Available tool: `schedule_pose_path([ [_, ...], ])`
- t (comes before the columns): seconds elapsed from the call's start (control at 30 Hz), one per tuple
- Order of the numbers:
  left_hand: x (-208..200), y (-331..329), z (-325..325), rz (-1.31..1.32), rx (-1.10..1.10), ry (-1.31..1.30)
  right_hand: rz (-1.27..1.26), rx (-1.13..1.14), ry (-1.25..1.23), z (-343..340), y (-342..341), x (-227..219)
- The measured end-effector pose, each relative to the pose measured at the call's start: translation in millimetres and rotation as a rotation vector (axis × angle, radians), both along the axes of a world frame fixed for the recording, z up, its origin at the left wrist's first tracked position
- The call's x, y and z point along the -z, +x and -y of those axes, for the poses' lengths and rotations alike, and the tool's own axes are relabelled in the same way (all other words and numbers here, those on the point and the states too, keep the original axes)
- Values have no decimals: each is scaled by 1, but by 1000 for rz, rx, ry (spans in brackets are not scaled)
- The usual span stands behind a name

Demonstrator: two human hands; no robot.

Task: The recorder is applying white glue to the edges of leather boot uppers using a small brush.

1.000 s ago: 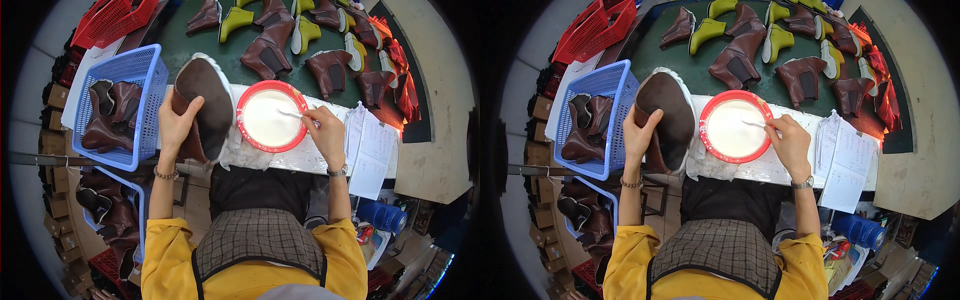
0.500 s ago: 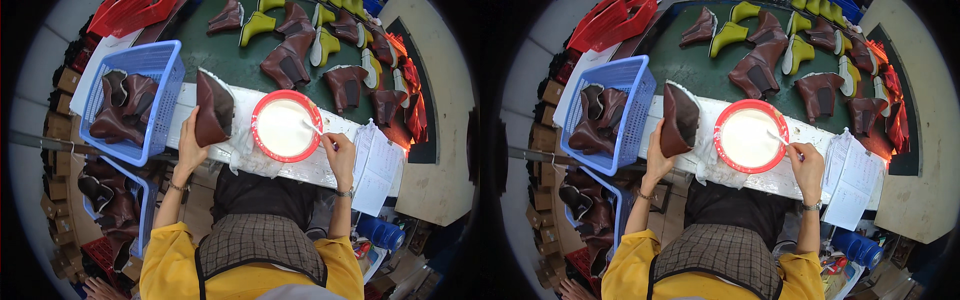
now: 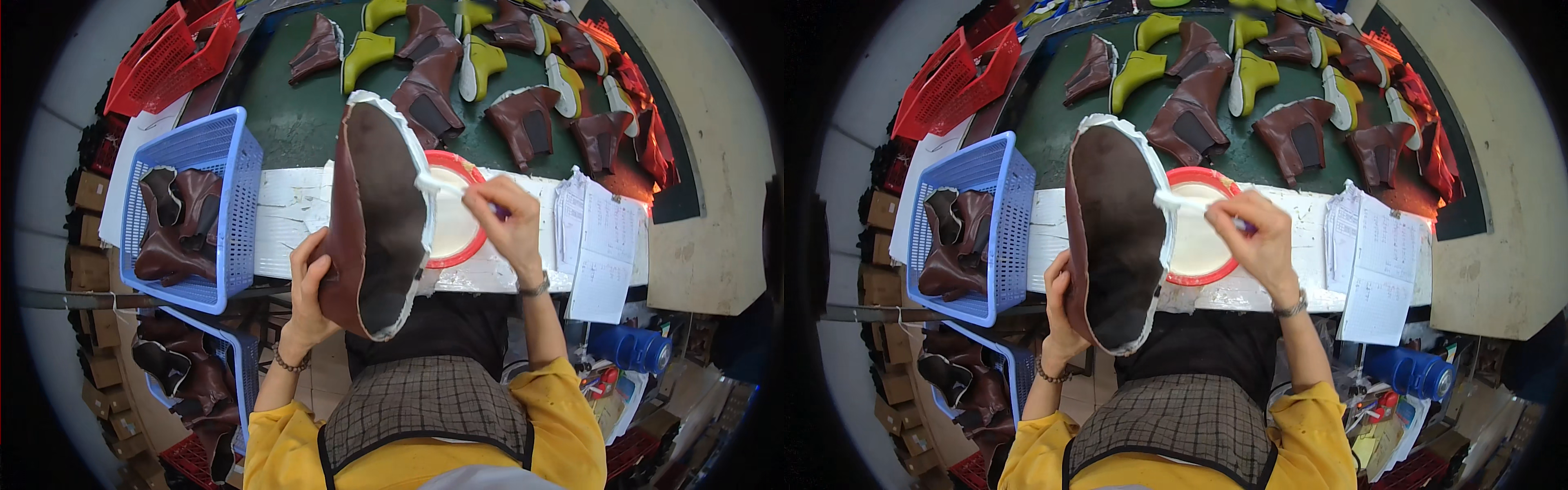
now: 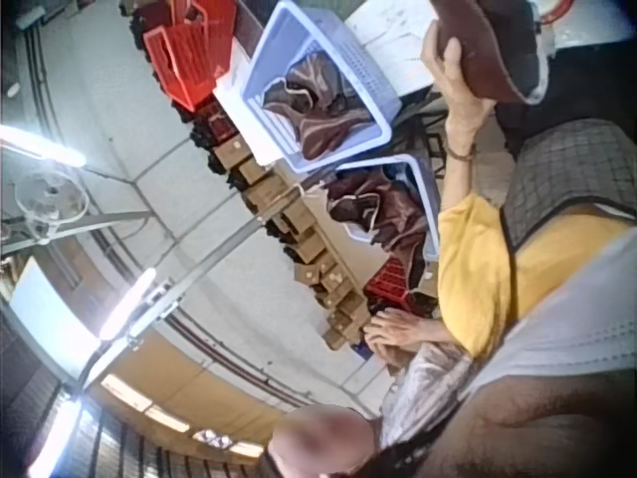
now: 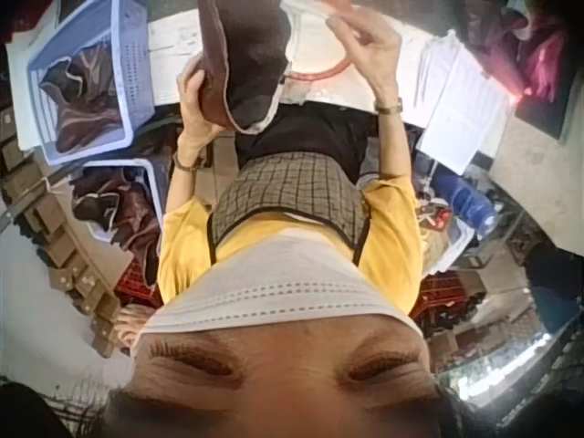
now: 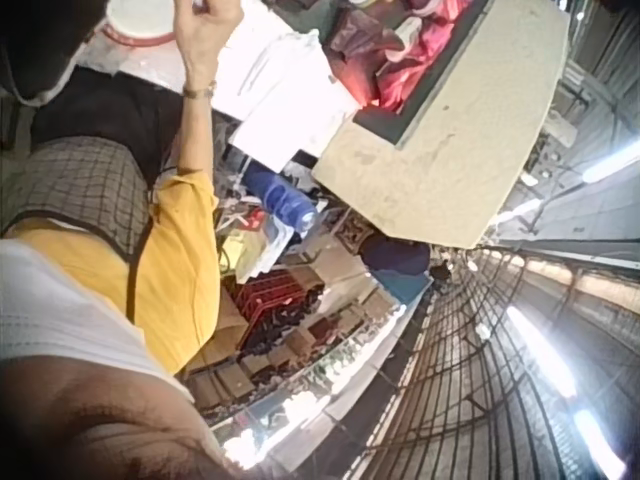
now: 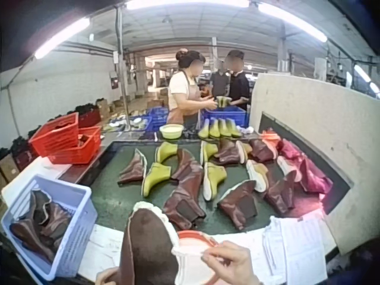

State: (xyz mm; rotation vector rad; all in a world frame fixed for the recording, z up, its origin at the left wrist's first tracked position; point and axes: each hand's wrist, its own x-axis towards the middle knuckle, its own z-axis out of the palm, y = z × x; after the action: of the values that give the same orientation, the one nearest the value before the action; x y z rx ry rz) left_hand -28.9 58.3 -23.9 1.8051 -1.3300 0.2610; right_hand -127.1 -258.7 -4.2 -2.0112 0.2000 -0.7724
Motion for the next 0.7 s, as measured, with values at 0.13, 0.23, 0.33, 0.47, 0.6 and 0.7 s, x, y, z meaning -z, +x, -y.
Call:
schedule_pose_path([
  [0.13,-2,-2,5,-70,46,-82,123,34,-1,20,21,-8],
  [0.23,-16,0,22,-118,-56,-74,78,-24,9,16,9,-12],
  [0.33,-15,9,35,-124,-156,-131,86,-84,-13,0,-4,-12],
  [0.47,-22,21,56,-29,-265,-194,89,-125,-17,-11,-11,-8],
  [0.6,-15,42,64,135,-304,-244,-13,-207,-4,-19,-21,-14],
  [0.7,-13,45,57,217,-328,-226,-92,-275,7,-26,-27,-24],
])
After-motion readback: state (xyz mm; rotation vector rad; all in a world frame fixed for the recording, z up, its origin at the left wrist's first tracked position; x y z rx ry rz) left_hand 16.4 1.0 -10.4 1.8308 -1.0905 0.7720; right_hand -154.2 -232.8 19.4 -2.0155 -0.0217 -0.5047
